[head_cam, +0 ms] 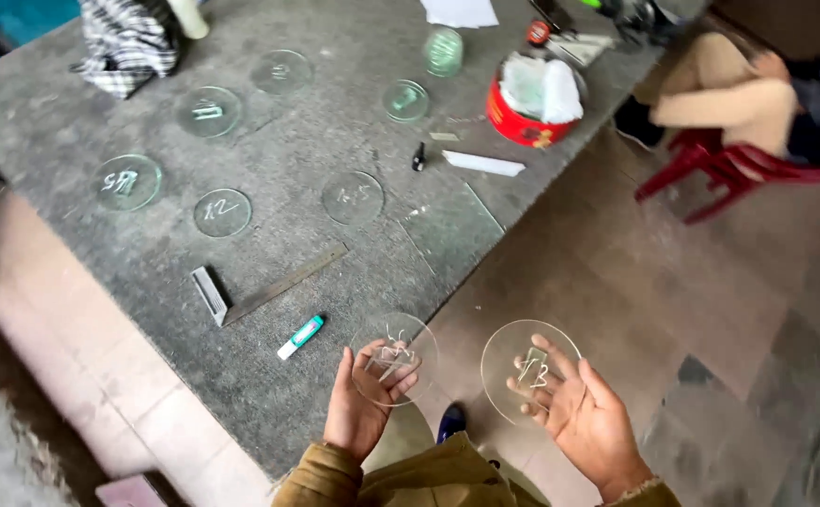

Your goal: Applying liquid to circular glass discs and stacking them on a workbench.

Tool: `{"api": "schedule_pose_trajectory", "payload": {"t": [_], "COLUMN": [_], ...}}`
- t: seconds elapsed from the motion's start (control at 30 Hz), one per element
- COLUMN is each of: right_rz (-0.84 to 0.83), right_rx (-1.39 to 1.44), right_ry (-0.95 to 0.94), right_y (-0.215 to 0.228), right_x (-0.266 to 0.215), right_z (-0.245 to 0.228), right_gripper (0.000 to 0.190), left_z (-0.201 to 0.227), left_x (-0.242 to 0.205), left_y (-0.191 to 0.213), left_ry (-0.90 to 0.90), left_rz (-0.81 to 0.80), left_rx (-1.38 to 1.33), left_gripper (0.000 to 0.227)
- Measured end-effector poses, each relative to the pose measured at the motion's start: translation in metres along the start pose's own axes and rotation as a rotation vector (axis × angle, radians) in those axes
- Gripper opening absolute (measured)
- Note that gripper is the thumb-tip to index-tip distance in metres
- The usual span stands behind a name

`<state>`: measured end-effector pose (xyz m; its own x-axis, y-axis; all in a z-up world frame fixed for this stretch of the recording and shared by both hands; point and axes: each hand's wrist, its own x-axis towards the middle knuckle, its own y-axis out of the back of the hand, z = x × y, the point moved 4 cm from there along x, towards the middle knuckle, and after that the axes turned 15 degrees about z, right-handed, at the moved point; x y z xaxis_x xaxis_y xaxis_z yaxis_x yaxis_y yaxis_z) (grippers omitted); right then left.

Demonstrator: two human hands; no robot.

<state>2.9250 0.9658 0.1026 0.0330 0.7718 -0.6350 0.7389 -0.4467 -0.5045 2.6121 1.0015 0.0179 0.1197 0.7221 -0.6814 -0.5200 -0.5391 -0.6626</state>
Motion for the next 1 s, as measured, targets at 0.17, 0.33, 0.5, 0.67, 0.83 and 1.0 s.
{"api": "schedule_pose_trajectory", "payload": {"t": [0.17,0.33,0.5,0.67,0.83,1.0], "right_rz": [-0.079,-0.102,-0.081,-0.051,-0.141,-0.208], "right_rx": [-0.164,-0.247,-0.360,-0.444,-0.523,-0.563], "right_ry": [-0.081,-0.169,-0.221,-0.276,-0.336,-0.381], "right_y": [-0.037,-0.083,-0.104,-0.124,-0.131,-0.144], "right_x": [0.085,0.145,0.177,0.198,0.227,0.245], "right_z": [-0.036,-0.034,-0.030,-0.033,-0.035,-0.043], "right_gripper": [0.064,0.063,0.066,0.065,0.065,0.068], "left_z": [0.014,0.023,0.033,0.038,0.028,0.022], "left_x": [0.029,0.089,0.120,0.131,0.148,0.151], "left_y": [-0.009,0.020,0.035,0.047,0.069,0.077], "left_ry": [-0.110,-0.102,-0.166,-0.186,-0.268,-0.333], "left_rz": [0.192,0.351,0.414,0.543,0.623,0.669], "left_rx": [0.011,0.178,0.249,0.340,0.419,0.428], "left_gripper": [0.048,0.052,0.047,0.042,0.041,0.018]}}
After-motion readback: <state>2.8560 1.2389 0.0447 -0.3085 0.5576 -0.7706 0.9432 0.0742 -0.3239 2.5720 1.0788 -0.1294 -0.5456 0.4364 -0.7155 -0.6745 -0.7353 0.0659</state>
